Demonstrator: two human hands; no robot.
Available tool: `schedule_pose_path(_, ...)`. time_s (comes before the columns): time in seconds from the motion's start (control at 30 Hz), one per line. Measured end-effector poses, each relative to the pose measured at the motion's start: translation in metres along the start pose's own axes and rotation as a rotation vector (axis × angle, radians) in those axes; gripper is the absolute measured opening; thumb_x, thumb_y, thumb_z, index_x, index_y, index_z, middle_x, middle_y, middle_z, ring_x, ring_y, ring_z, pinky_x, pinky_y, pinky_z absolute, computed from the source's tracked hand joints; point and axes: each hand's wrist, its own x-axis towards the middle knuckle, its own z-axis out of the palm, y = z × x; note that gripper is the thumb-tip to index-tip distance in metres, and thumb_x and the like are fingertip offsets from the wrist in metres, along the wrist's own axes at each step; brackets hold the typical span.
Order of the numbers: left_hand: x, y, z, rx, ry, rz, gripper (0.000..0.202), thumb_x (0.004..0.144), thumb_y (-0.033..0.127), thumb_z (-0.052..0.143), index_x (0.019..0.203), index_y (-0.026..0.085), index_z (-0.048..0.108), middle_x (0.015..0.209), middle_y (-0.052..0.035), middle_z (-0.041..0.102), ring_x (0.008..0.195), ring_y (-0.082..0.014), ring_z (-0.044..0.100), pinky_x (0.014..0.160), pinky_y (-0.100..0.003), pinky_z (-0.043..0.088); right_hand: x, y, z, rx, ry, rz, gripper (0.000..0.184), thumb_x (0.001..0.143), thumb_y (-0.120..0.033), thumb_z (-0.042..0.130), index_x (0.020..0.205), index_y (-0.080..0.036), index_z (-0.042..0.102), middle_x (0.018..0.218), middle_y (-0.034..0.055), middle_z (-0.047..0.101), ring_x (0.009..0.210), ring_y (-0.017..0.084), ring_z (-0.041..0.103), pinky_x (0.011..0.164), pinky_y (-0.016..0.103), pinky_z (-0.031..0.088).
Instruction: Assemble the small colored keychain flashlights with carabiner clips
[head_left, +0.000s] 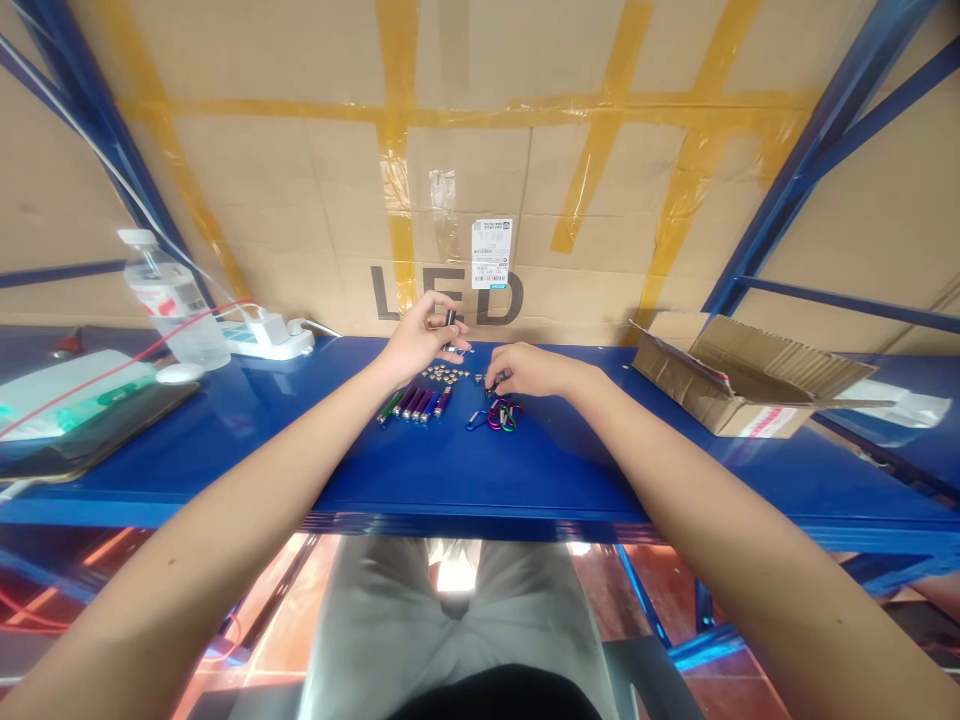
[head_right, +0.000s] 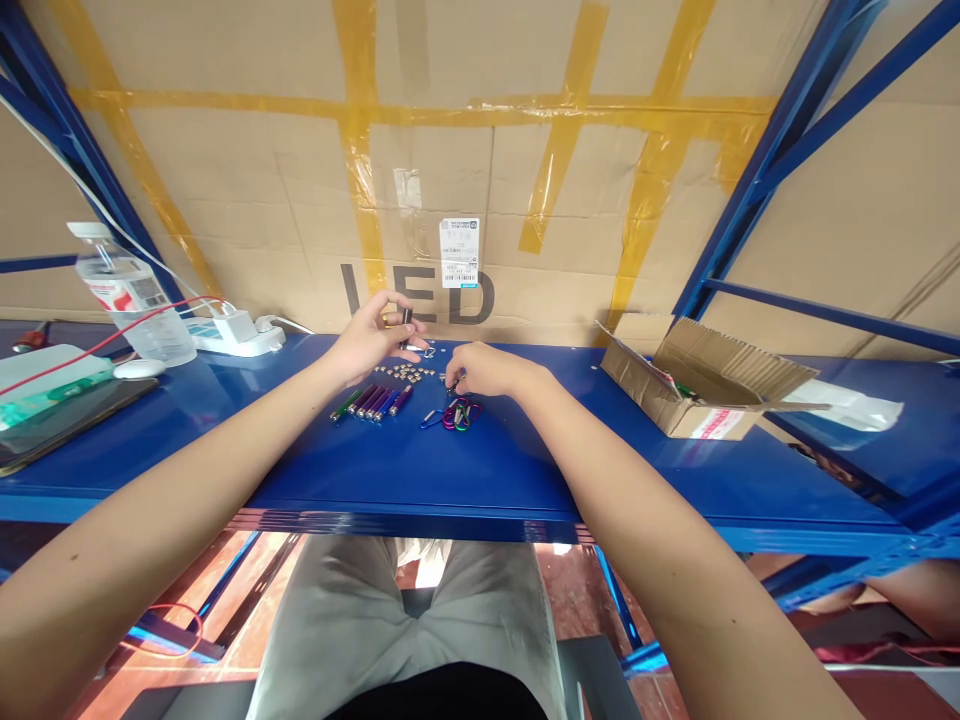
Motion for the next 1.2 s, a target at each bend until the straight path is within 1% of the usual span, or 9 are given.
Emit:
schedule_pose_path(0.2, -0.002, 0.002, 0.002, -0.009, 0.012, -0.027, 0.030, 0.089, 0.003, 0.058, 0.111, 0.021, 0.046, 0.092, -0.0032, 0.070, 0.076, -0.0175, 0.074, 0.066, -0.035, 0.063, 0.003, 0.000, 0.009, -0.030, 0.021, -0.041, 0.012, 0.077, -0.008, 0.067, 0.076, -0.018, 0.073, 0.092, 0.0052, 0.070, 0.079, 0.017, 0.062, 0.073, 0.029, 0.047)
schedule_pose_path(0.3, -0.002, 0.002, 0.004, -0.009, 0.021, -0.059, 0.024, 0.089, 0.003, 0.062, 0.105, 0.016, 0.050, 0.094, -0.0060, 0.071, 0.078, -0.0174, 0.074, 0.069, -0.034, 0.063, 0.002, -0.002, 0.009, 0.086, 0.091, -0.042, 0.008, 0.081, -0.013, 0.065, 0.077, -0.018, 0.070, 0.089, 0.0044, 0.071, 0.080, 0.018, 0.064, 0.076, 0.031, 0.049)
schedule_pose_path(0.43, -0.002, 0.001, 0.006, 0.022, -0.026, -0.083, 0.015, 0.088, 0.005, 0.065, 0.095, 0.013, 0.055, 0.093, -0.0084, 0.072, 0.080, -0.0173, 0.074, 0.073, -0.033, 0.062, 0.003, -0.005, 0.004, 0.449, 0.296, -0.008, 0.003, 0.086, -0.018, 0.063, 0.083, -0.018, 0.063, 0.083, 0.0039, 0.072, 0.078, 0.018, 0.067, 0.077, 0.034, 0.052)
schedule_pose_path(0.6, -0.004, 0.000, 0.010, 0.065, -0.051, -0.107, 0.013, 0.092, 0.004, 0.059, 0.098, 0.014, 0.055, 0.090, -0.0090, 0.073, 0.075, -0.0173, 0.073, 0.069, -0.035, 0.061, 0.002, -0.012, -0.003, 0.985, 0.443, 0.015, 0.015, 0.084, -0.019, 0.067, 0.084, -0.020, 0.052, 0.079, 0.0014, 0.070, 0.076, 0.017, 0.071, 0.083, 0.039, 0.057)
schedule_pose_path(0.8, -0.003, -0.003, 0.009, 0.058, -0.084, -0.064, 0.012, 0.091, 0.004, 0.060, 0.097, 0.014, 0.057, 0.084, -0.0064, 0.071, 0.071, -0.0156, 0.071, 0.067, -0.034, 0.060, 0.007, -0.021, 0.000, 1.492, 0.446, 0.098, 0.014, 0.085, -0.012, 0.056, 0.085, -0.021, 0.046, 0.080, 0.0050, 0.066, 0.085, 0.021, 0.069, 0.085, 0.042, 0.059)
schedule_pose_path(0.9, -0.002, -0.005, 0.009, 0.044, -0.070, -0.066, 0.013, 0.090, 0.005, 0.060, 0.097, 0.015, 0.057, 0.084, -0.0056, 0.070, 0.070, -0.0143, 0.070, 0.065, -0.031, 0.059, 0.010, -0.019, 0.002, 1.701, 0.387, 0.281, 0.015, 0.083, -0.006, 0.050, 0.083, -0.021, 0.046, 0.077, 0.0080, 0.060, 0.076, 0.019, 0.064, 0.069, 0.033, 0.059)
schedule_pose_path(1.03, -0.002, -0.007, 0.010, 0.058, -0.067, -0.088, 0.013, 0.089, 0.005, 0.059, 0.097, 0.015, 0.056, 0.086, -0.0057, 0.070, 0.068, -0.0132, 0.067, 0.061, -0.028, 0.055, 0.010, -0.018, 0.003, 1.786, 0.277, 0.520, 0.019, 0.083, -0.002, 0.046, 0.088, -0.020, 0.047, 0.069, 0.0042, 0.049, 0.055, 0.013, 0.045, 0.041, 0.023, 0.039)
schedule_pose_path(1.1, -0.003, -0.008, 0.012, 0.096, -0.052, -0.087, 0.013, 0.088, 0.004, 0.058, 0.093, 0.016, 0.055, 0.078, -0.0021, 0.066, 0.059, -0.0102, 0.061, 0.056, -0.025, 0.049, 0.010, -0.020, 0.004, 1.746, 0.282, 0.536, 0.018, 0.084, -0.002, 0.045, 0.089, -0.020, 0.047, 0.068, 0.0034, 0.048, 0.054, 0.013, 0.042, 0.040, 0.021, 0.034)
schedule_pose_path(1.2, -0.004, -0.007, 0.015, 0.180, -0.014, -0.081, 0.010, 0.087, 0.007, 0.058, 0.089, 0.017, 0.056, 0.069, 0.0028, 0.056, 0.052, -0.0077, 0.049, 0.051, -0.023, 0.040, 0.012, -0.025, 0.007, 1.639, 0.356, 0.458, 0.017, 0.085, -0.002, 0.045, 0.089, -0.018, 0.050, 0.069, 0.0038, 0.051, 0.056, 0.013, 0.044, 0.043, 0.022, 0.035)
